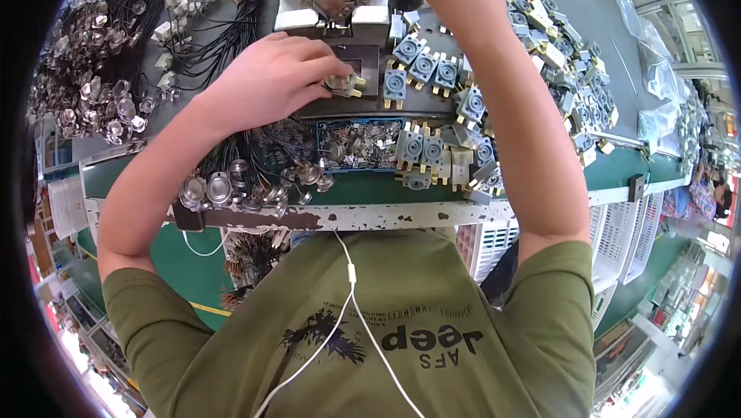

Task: Assemble small electronic components on a production line using a handheld electric screwdriver.

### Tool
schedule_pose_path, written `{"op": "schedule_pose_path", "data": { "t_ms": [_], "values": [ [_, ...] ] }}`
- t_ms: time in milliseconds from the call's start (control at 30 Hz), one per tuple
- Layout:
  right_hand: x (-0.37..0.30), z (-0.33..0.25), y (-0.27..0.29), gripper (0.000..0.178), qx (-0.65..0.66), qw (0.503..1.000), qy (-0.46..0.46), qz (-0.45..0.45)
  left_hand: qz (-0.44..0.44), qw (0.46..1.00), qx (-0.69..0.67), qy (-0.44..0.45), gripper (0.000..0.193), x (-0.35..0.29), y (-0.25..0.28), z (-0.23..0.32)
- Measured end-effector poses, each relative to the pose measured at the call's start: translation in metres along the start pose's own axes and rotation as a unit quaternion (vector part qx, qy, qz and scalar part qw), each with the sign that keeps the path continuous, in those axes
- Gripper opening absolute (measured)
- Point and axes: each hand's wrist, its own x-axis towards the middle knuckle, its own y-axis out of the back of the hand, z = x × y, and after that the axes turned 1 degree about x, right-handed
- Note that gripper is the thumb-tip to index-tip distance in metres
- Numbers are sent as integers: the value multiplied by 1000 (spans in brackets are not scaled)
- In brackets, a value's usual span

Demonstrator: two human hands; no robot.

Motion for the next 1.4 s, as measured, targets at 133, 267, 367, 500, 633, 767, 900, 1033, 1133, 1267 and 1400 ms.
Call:
{"op": "schedule_pose_path", "data": {
  "t_ms": [133, 267, 367, 500, 633, 767, 900, 1033, 1133, 1267, 1400],
  "values": [
    [-25, -17, 33, 87, -75, 978, 179, 82, 272, 922, 68, 269, 28, -44, 54, -26],
    [-93, -32, 53, 56, -49, 974, 114, -189, 313, 830, 309, 343, 51, -146, 128, -119],
    [-115, -44, 43, 30, -58, 925, -36, -373, 282, 888, 73, 357, 41, -118, 95, -103],
    [-101, -39, 32, 28, -46, 923, -26, -381, 116, 974, 58, 188, 20, -54, 71, -21],
    [-99, -43, 37, 24, -130, 914, 1, -384, -69, 985, -17, 155, 20, -25, 49, -21],
    [-115, -39, 52, 28, -153, 908, -42, -388, -191, 949, 44, 246, 18, -9, 32, -28],
    [-104, -40, 77, 32, -166, 930, -37, -327, -235, 931, 74, 270, 15, -1, 27, -22],
    [-79, -23, 106, 28, -253, 925, -121, -258, -115, 960, 135, 215, 10, -19, 5, -24],
    [-91, 2, 116, 28, -352, 875, -60, -328, -60, 965, 178, 185, 10, -22, -4, -23],
    [-69, 51, 100, 34, -498, 787, -33, -362, -64, 962, 186, 188, 8, -24, -9, -22],
    [-55, 73, 78, 36, -546, 727, -16, -416, -86, 963, 160, 201, 8, -28, -1, -21]
  ]
}}
